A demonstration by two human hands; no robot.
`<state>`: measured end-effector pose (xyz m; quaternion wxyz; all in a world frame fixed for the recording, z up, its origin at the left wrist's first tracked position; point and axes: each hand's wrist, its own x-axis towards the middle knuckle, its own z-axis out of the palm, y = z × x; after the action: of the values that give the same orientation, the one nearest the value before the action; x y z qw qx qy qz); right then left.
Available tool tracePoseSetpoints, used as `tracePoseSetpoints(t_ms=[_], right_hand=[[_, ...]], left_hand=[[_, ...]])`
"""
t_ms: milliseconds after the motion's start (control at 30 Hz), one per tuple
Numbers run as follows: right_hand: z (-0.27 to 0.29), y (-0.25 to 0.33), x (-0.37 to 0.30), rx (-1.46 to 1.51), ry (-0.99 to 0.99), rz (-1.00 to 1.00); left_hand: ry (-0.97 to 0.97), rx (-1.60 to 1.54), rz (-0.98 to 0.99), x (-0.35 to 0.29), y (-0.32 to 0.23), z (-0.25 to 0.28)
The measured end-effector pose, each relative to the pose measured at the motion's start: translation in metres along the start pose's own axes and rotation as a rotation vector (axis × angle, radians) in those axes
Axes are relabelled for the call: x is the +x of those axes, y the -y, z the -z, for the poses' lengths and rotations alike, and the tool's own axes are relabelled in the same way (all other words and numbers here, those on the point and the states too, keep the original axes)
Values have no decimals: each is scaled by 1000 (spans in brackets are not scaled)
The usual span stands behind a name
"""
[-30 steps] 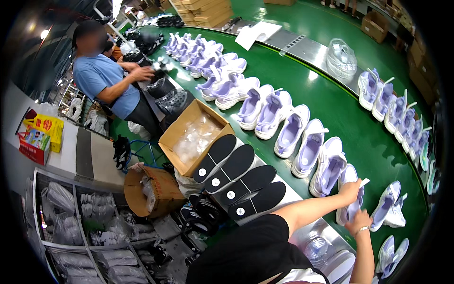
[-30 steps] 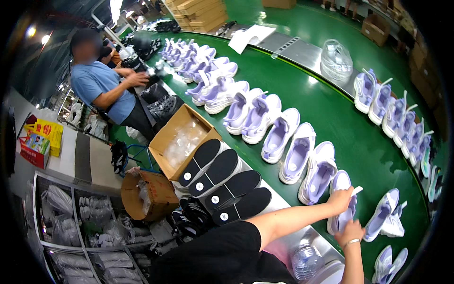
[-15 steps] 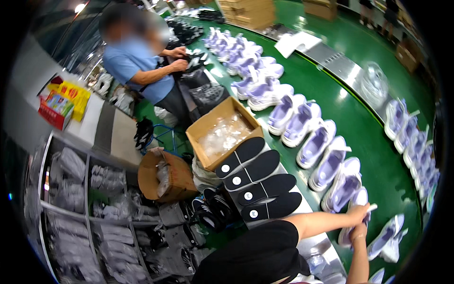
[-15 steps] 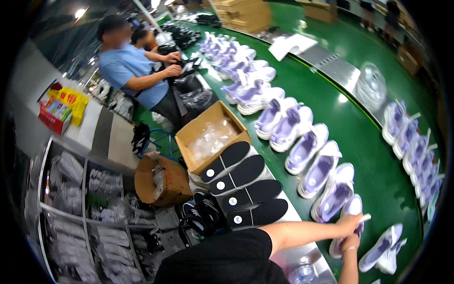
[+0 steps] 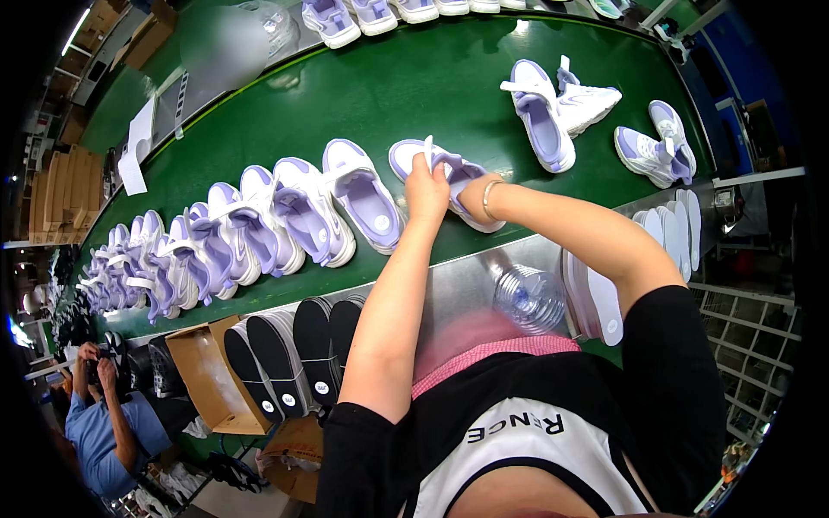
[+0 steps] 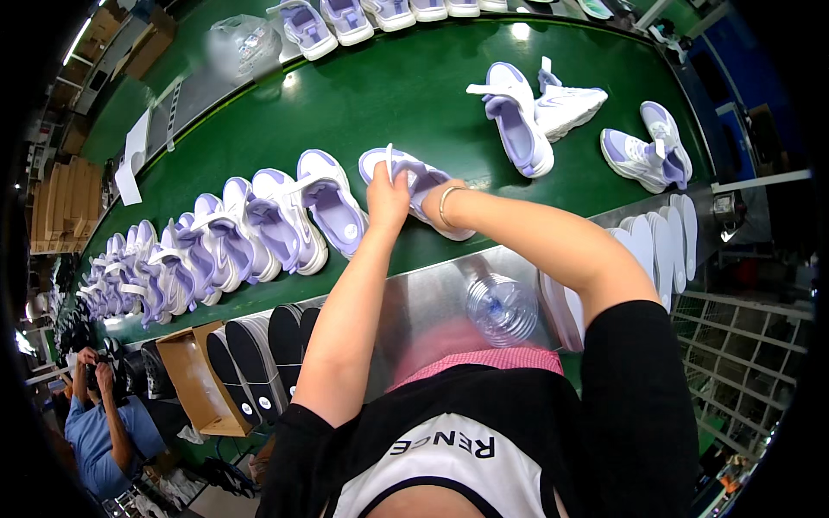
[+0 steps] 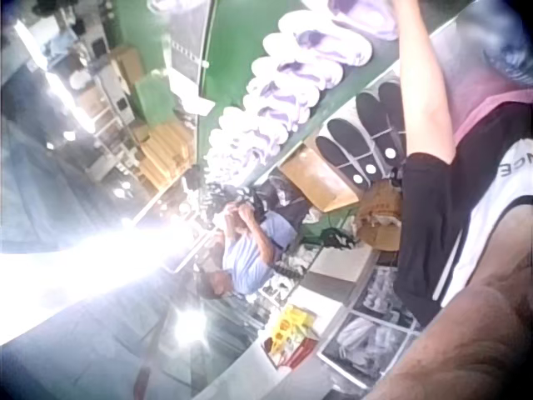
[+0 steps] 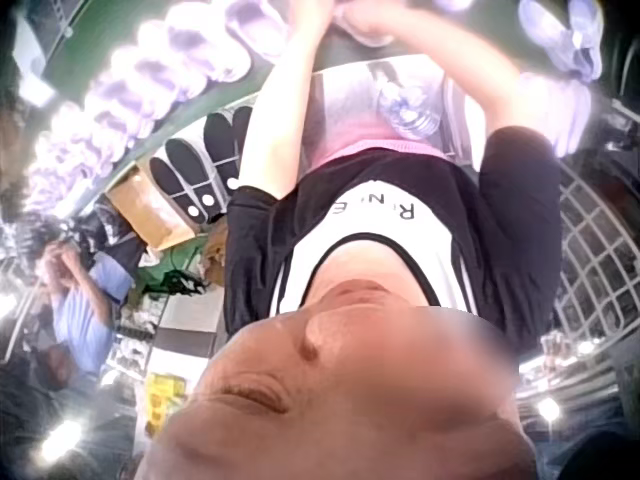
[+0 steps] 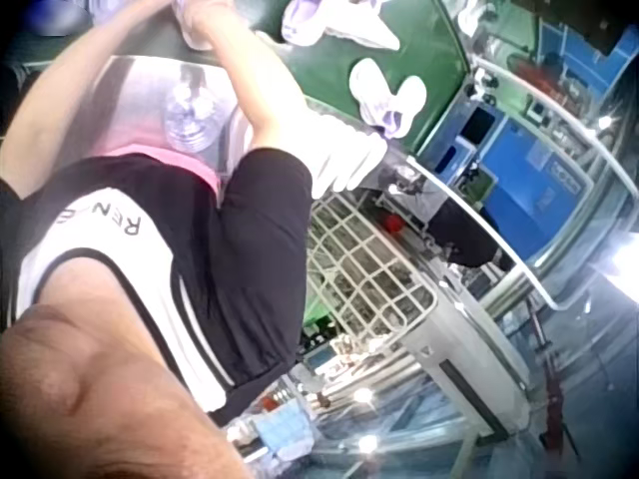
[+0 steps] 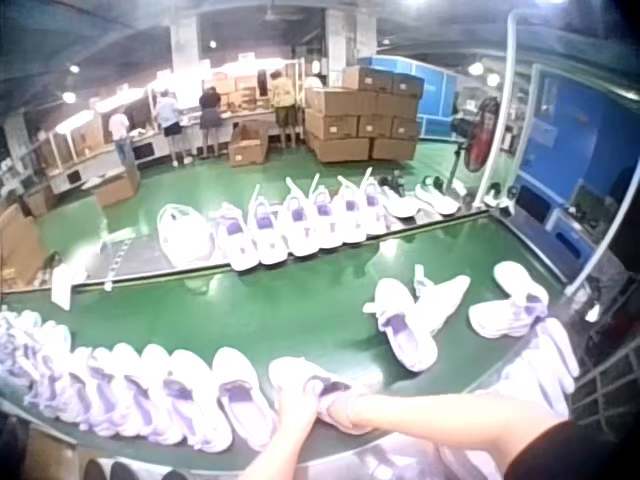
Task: The person collects shoe soles from a rack and a box and brings them to an assembly line. They then insert the soles into sneakers one by one along the row.
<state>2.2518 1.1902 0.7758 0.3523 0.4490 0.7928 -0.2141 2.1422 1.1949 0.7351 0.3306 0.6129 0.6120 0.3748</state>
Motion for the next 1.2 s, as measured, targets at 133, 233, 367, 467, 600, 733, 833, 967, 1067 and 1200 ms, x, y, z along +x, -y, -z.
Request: tracePoseSetpoints(t_ms=[133, 233, 367, 467, 600, 733, 833, 967, 1067, 1200], right_hand=[[-6, 8, -38, 119, -18, 3], [-16, 5, -27, 48, 68, 44], [-27, -1, -24, 132, -147, 67], [-28, -13, -38, 451, -859, 394], [-33, -69, -69, 208, -1073, -156], [-84, -106, -54, 131, -917, -565], [-75, -84, -57, 562, -925, -281], [-73, -77, -50, 602, -873, 190], [-74, -141, -37, 885, -945, -137], [-42, -197, -11, 401, -903, -606]], left_hand=[[19, -35, 41, -9, 1, 2], [23, -36, 64, -8, -2, 3], [40, -4, 34, -3, -2, 10], [41, 151, -202, 8, -9, 29], [47, 442, -245, 29, -19, 62], [-304, 561, -572, 9, -55, 41], [131, 236, -659, -10, -70, 10], [488, 229, -518, -27, -42, -30], [560, 362, -587, -33, -39, -37], [503, 504, -652, -37, -28, -43]])
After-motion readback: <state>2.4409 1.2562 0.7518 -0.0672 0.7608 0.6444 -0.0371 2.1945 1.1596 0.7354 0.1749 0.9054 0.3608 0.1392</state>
